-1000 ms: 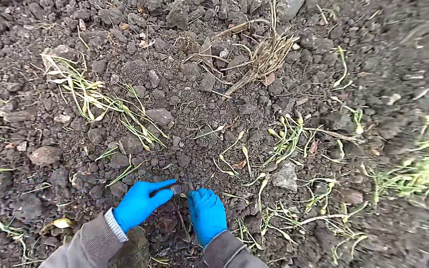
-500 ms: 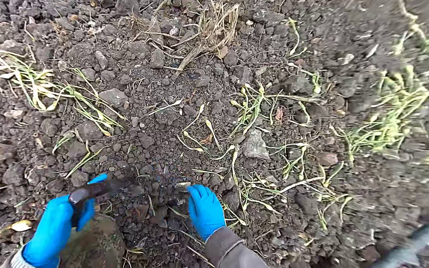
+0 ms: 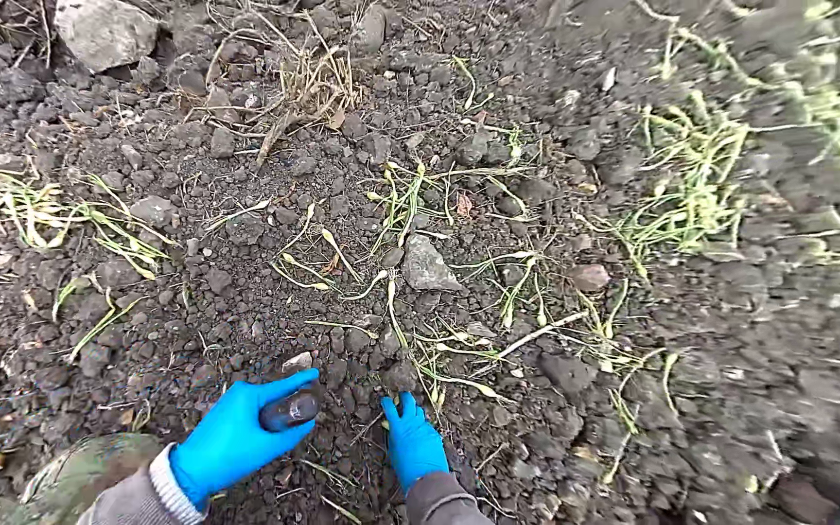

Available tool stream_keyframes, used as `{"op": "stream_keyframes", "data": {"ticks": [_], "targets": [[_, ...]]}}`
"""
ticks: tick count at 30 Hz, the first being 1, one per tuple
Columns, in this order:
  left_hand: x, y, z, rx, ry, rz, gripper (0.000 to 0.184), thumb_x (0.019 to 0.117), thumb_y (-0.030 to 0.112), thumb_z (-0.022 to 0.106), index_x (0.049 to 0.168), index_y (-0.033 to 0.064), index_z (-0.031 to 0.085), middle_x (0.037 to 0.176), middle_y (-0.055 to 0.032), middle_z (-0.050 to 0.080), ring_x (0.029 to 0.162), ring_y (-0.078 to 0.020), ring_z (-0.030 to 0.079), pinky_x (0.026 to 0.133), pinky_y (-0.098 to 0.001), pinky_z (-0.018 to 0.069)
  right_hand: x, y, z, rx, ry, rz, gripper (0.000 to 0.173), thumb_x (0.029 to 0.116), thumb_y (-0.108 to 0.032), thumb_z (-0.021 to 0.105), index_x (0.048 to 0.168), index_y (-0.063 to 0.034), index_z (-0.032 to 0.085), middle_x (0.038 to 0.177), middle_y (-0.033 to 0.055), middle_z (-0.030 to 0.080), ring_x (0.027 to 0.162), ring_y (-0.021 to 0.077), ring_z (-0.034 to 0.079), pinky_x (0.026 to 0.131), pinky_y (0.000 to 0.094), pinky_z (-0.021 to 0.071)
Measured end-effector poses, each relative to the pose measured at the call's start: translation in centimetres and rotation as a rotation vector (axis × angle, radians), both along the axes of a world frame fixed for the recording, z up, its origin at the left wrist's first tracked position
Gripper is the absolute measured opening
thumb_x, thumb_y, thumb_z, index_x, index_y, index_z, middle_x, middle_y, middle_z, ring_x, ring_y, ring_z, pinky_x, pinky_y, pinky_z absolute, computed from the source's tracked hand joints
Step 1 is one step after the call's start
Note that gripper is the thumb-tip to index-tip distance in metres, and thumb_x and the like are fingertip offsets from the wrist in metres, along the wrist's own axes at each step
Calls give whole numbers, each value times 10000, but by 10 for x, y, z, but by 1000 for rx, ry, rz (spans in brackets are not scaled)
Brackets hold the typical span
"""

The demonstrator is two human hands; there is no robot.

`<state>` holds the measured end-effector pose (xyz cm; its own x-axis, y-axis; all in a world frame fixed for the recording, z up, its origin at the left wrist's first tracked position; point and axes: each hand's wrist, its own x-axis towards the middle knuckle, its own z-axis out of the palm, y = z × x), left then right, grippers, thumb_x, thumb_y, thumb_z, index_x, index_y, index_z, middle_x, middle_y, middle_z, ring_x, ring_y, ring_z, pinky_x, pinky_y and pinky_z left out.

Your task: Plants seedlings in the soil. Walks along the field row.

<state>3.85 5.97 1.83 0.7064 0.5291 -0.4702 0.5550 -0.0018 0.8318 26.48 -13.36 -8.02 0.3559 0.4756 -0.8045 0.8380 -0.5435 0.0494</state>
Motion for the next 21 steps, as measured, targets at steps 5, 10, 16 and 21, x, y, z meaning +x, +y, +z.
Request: {"op": "stream_keyframes", "data": {"ticks": [5,10,16,21], "targets": [[4,-15,-3,-50,20,188,399,834,393,743,1163,167,761,1222,49,741,1083,-38,695,945,-296,576,48,9,33,54,240,33,389,1060,-100,433,1430,-78,552,1537,207,466,1167,427,661,894,602,568],[17,-39,55,89,-224,333,253,855,169,733,1094,90,761,1203,8,750,1064,-58,709,927,-278,590,119,26,45,356,-40,-76,427,1013,-252,521,1415,-126,591,1517,162,510,1229,357,640,923,515,573],[60,-83,-12,124,9,160,525,888,201,696,1408,150,643,1289,-15,719,1122,-100,701,999,-367,556,117,34,4,200,-30,53,1162,794,-506,800,1682,-207,113,1734,172,119,1589,383,166,1204,657,242],[81,-106,-13,110,171,76,621,905,251,718,1498,168,554,1120,-138,763,998,-301,744,935,-563,555,109,24,0,185,2,-41,707,954,-49,626,1604,-177,377,1676,151,304,1402,433,487,943,559,564]]}}
